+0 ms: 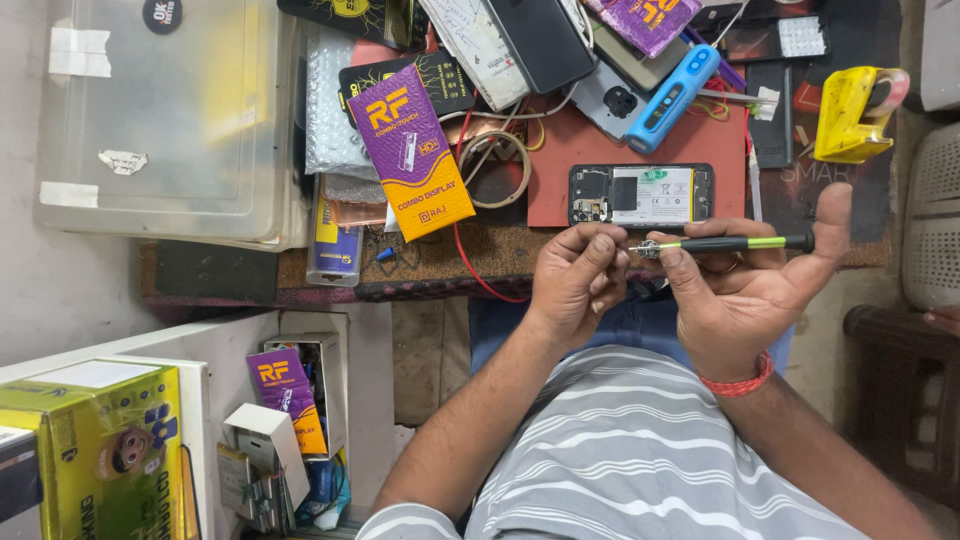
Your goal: The person repairs a smartphone at a cluttered workbench. They hold the opened phone, use a screwdriver to remove and tighten small screws from the internal components, reposition the phone repeatedly, and use a blue pry tool on the device while working on its internals.
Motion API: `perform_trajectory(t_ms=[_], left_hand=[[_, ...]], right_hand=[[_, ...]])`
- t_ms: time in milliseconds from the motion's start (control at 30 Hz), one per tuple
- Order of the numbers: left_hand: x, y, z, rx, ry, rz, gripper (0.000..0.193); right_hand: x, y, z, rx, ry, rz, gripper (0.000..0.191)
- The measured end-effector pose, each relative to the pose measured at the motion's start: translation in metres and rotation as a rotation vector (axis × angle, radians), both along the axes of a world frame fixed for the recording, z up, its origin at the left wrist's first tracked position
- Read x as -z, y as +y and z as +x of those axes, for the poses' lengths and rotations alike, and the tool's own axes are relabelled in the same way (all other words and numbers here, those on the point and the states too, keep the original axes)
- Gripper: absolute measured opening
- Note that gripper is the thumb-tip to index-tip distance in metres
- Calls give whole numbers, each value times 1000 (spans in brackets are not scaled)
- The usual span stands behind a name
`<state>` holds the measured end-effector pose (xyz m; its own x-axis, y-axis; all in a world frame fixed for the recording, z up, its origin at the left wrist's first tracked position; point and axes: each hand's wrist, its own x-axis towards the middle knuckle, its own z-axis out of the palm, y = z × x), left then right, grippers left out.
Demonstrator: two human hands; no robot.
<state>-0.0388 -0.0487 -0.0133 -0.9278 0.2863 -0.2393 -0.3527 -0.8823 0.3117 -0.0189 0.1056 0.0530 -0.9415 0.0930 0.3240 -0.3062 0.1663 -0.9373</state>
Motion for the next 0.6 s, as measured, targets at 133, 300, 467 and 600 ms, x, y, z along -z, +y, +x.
perform_trajectory(t_ms=[133,300,467,600], left_hand=[[6,4,4,-7,28,143,12],[5,12,10,20,-12,282,15],[-4,13,13,35,-18,357,12],[-8,14,13,44,3,390,13]], right_hand=[[1,0,2,-6,55,63,107],[0,-5,4,-24,105,72,109],[-5,-8,1,-24,120,123,101],[-7,-9,1,-45,133,135,95]])
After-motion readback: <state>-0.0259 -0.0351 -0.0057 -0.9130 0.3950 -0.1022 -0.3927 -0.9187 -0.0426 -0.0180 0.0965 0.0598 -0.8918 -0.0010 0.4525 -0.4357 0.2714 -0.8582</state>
